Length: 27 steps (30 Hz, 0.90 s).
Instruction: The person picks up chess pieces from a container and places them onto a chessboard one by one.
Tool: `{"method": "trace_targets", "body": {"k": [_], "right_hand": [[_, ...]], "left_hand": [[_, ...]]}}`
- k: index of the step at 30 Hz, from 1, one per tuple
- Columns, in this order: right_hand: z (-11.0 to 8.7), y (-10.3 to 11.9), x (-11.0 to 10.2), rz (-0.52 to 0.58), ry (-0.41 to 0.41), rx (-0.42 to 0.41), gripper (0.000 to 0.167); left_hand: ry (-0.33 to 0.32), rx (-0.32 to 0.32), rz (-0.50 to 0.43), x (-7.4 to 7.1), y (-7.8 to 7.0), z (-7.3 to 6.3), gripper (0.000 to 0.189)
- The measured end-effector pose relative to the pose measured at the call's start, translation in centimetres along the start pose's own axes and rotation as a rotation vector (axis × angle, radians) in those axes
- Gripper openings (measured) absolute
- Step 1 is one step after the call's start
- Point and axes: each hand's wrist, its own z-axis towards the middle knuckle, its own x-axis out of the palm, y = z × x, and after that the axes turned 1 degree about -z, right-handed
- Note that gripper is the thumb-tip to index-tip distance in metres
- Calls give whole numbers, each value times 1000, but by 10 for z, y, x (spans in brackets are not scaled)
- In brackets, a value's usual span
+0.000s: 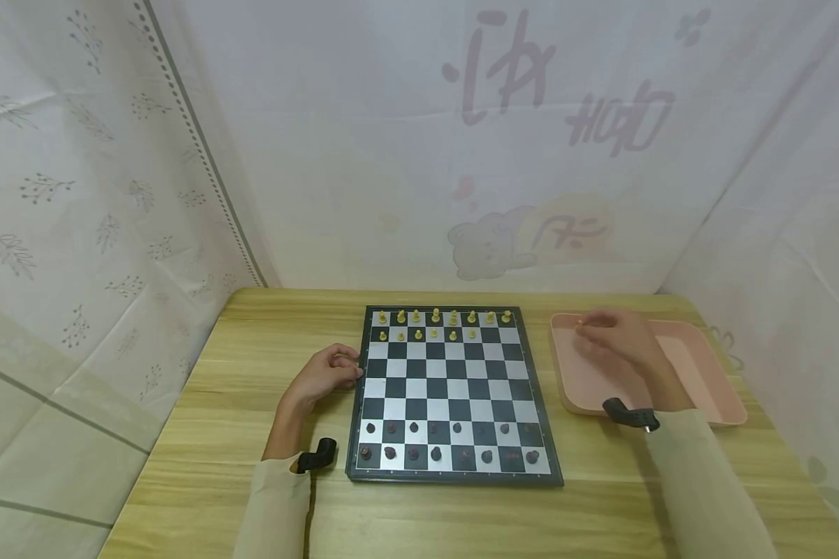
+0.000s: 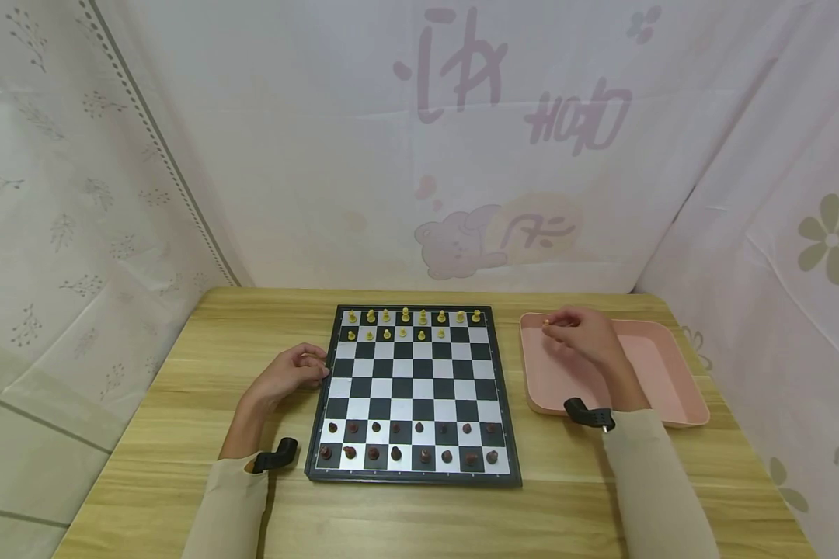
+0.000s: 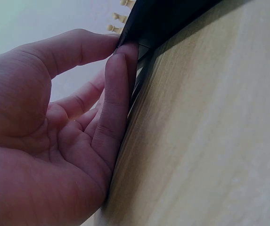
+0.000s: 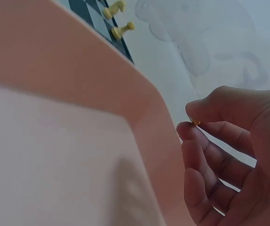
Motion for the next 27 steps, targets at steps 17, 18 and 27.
{"method": "trace_targets", "body": {"k": [17, 18, 27], "right_hand": [[17, 42, 26, 23, 4, -87, 32], [18, 45, 29, 32, 6, -95, 31], [31, 61, 50, 47, 50, -153, 21]], "left_hand": [[0, 6, 7, 0, 0, 0, 36], [1, 6, 7, 0, 0, 0, 36], [10, 11, -2, 0, -2, -1, 37]]}}
